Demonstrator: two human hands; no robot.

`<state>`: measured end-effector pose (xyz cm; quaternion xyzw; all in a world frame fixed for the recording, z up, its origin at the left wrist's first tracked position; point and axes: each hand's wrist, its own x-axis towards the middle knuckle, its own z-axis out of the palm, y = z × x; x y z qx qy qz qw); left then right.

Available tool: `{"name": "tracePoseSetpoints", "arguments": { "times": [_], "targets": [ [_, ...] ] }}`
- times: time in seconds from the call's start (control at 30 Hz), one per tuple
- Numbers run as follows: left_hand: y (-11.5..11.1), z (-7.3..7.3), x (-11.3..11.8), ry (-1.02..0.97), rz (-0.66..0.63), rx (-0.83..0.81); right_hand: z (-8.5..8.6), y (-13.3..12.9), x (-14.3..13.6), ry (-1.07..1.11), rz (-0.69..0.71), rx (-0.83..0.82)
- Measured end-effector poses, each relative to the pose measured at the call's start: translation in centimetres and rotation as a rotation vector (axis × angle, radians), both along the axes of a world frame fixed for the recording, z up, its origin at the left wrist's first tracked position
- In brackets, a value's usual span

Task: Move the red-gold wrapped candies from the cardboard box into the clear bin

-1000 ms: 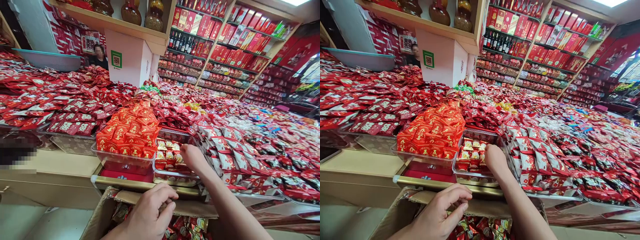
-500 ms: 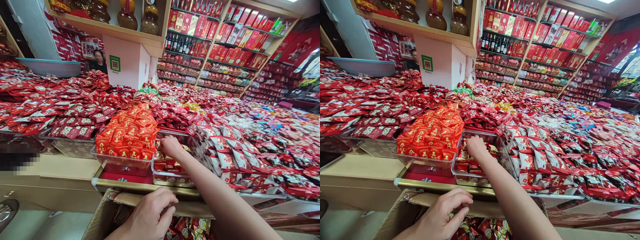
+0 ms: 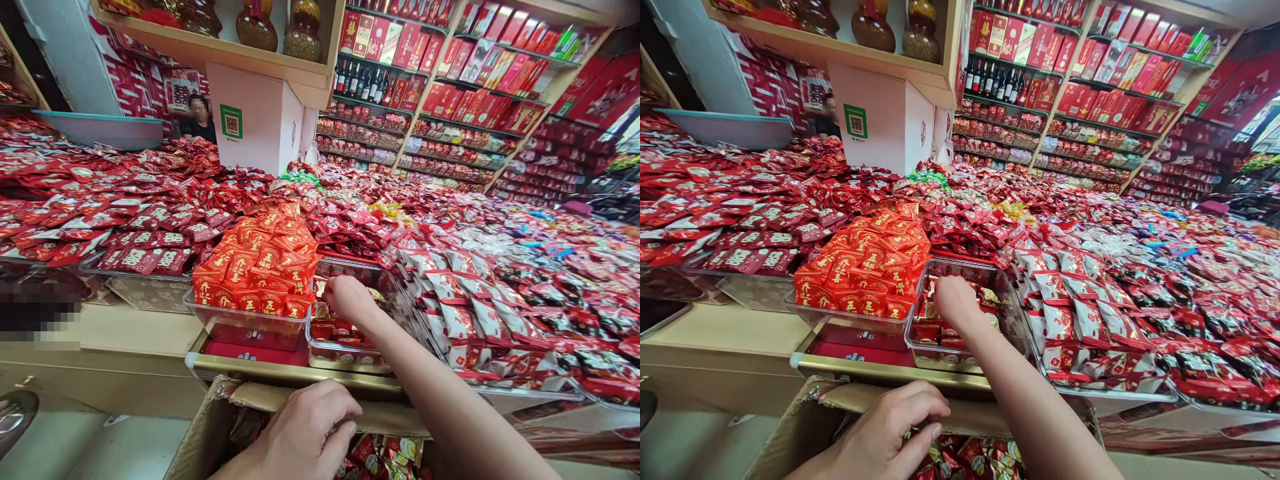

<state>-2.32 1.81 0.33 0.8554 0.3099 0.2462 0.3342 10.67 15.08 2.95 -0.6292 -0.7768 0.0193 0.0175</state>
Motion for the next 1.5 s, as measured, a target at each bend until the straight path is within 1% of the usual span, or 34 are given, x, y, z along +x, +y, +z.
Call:
{"name": "tracePoseSetpoints", "arguments": {
  "times": [0.13,0.3,0.53,0.73,0.97,1.07,1.17,1.27,1.4,1.5],
  "targets": [
    [0.0,-0.2,0.2,0.014,0.001,0.003,-0.5,-1.0,-0.8,0.061,-0.124,-0.048],
    [-0.1,-0.7,0.2,-0.004,0.002,0.020,-0.9,-0.3,-0.9,0.146,-0.223,-0.094],
    [0.0,-0.7,0.1,0.012,-0.003,0.026,-1.5,0.7,0.1,0.280,-0.279,-0.163],
    [0.1,-0.8,0.0,0.022,-0.002,0.025,-1.3,1.0,0.4,0.379,-0.307,-0.224],
    [0.0,-0.9,0.0,0.061,0.004,0.028,-1.6,1.1,1.1,0.509,-0.285,-0.329],
    [0.0,-1.0,0.1,0.078,0.005,0.031,-1.5,0.5,1.5,0.543,-0.262,-0.344],
    [-0.1,-1.0,0.0,0.093,0.004,0.033,-1.3,0.0,1.7,0.556,-0.231,-0.326],
    [-0.1,-0.8,0.0,0.110,-0.001,0.040,-1.3,-0.1,1.6,0.529,-0.224,-0.279],
    [-0.2,-0.6,0.1,0.138,0.003,0.061,-1.4,0.3,1.1,0.435,-0.225,-0.221],
    [-0.2,-0.7,0.1,0.149,0.010,0.069,-1.3,0.4,0.9,0.369,-0.181,-0.206]
  ]
}}
